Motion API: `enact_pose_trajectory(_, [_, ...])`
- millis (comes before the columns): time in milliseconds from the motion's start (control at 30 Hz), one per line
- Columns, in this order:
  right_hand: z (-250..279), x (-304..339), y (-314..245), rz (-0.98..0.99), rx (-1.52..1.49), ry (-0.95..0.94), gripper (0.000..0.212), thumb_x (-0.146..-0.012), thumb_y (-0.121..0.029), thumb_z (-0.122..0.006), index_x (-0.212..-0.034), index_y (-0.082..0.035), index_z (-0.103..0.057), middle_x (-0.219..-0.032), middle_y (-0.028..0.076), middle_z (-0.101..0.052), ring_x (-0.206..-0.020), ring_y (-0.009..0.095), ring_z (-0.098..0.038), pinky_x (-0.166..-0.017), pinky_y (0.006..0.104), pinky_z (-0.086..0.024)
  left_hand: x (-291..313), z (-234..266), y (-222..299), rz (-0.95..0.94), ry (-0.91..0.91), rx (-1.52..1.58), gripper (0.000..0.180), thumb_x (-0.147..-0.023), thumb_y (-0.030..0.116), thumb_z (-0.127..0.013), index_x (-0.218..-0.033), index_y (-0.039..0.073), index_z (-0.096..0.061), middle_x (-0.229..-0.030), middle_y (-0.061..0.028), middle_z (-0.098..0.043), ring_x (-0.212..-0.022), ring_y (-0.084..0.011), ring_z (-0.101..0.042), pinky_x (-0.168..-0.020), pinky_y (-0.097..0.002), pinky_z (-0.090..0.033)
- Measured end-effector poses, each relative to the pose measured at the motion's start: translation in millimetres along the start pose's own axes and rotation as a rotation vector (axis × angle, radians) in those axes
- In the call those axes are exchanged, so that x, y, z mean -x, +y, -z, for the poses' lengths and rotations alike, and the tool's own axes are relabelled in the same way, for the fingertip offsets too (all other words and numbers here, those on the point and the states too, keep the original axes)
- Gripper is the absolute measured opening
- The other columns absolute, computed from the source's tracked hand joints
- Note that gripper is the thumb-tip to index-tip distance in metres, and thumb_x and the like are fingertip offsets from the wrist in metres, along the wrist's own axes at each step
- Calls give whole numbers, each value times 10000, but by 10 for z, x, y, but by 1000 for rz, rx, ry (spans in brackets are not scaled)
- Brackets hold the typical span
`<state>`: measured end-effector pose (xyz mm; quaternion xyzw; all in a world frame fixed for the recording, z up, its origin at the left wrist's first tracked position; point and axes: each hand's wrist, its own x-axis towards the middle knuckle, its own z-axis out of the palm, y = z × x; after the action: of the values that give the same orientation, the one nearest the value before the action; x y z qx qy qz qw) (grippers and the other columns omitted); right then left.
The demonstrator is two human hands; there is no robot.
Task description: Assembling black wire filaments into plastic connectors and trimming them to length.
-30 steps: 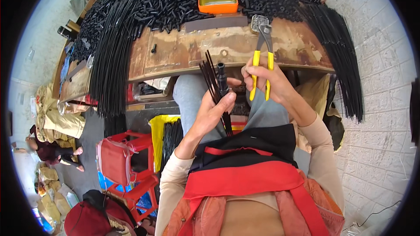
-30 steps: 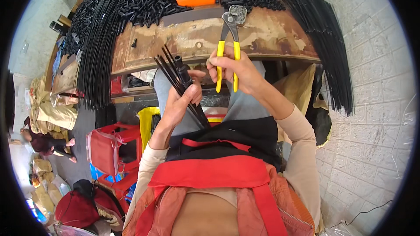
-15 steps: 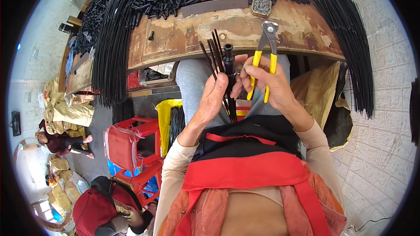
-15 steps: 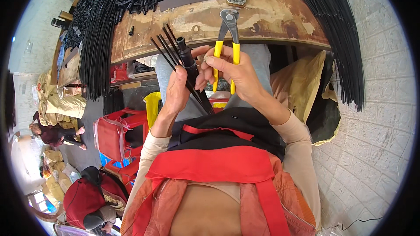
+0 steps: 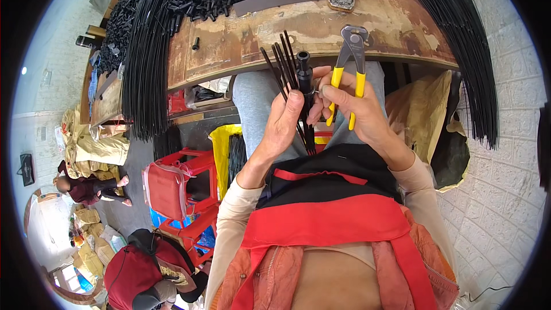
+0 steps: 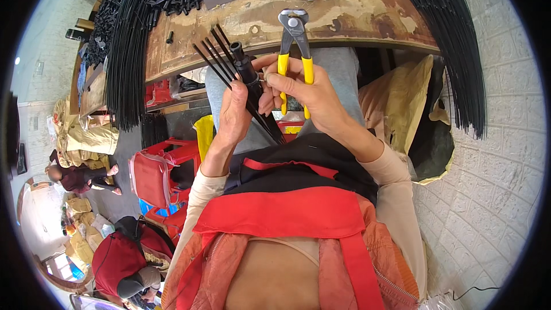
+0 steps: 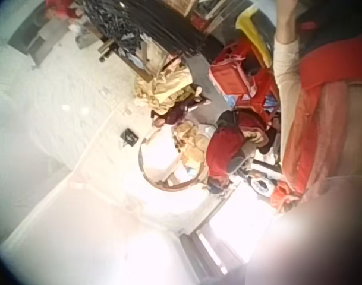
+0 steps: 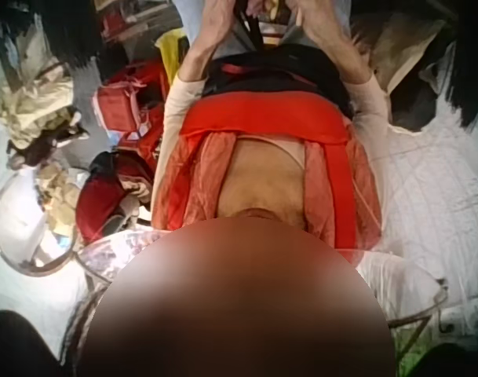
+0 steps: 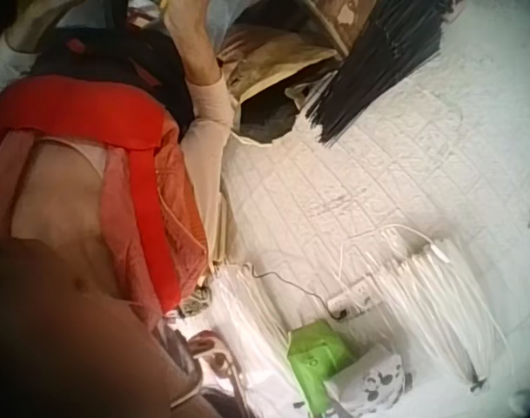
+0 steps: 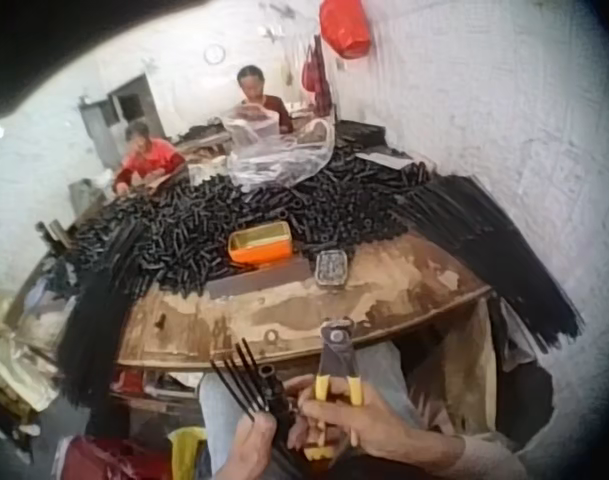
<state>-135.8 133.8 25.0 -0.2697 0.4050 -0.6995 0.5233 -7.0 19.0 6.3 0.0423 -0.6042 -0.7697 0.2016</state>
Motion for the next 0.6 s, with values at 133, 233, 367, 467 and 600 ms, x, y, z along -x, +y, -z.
enact_pose_trajectory(133, [-38,-3,-7,10,33,8,333,-918,-200,-645,-1150,28,-573,-912,56,-593,-800,124,-575,-671,262,-452,9,7,6,-13,9,13,727,-1007,553,-347,-1380,-68,-410,-733,-14,-488,-723,-125,-532,-645,-251,-424])
enact_pose_trajectory(233, [-65,-8,-7,35,55,3,266,-921,-189,-643,-1089,9,-589,-900,59,-597,-787,121,-575,-667,262,-451,15,6,-10,-28,28,-5,718,-1010,541,-355,-1386,-68,-399,-721,-7,-478,-716,-125,-524,-639,-249,-417])
enact_pose_trajectory(367, [-115,13,17,96,128,25,184,-923,-132,-637,-1034,7,-592,-972,80,-603,-791,121,-576,-676,262,-463,23,-19,20,-6,63,-5,715,-1012,535,-362,-1393,-69,-387,-705,6,-459,-684,-107,-485,-630,-248,-407])
enact_pose_trajectory(467, [-155,7,40,256,211,73,143,-924,-79,-630,-1016,12,-569,-1075,110,-592,-775,126,-578,-690,265,-476,8,18,1,-7,4,19,723,-1009,538,-370,-1406,-66,-364,-685,16,-437,-645,-86,-432,-608,-237,-388])
enact_pose_trajectory(600, [-11,-80,-88,289,298,30,115,-940,-79,-600,-999,-9,-531,-1009,98,-594,-728,114,-578,-661,256,-470,-35,43,30,69,-25,118,738,-997,561,-381,-1420,-43,-350,-673,13,-429,-603,-76,-392,-573,-225,-358])
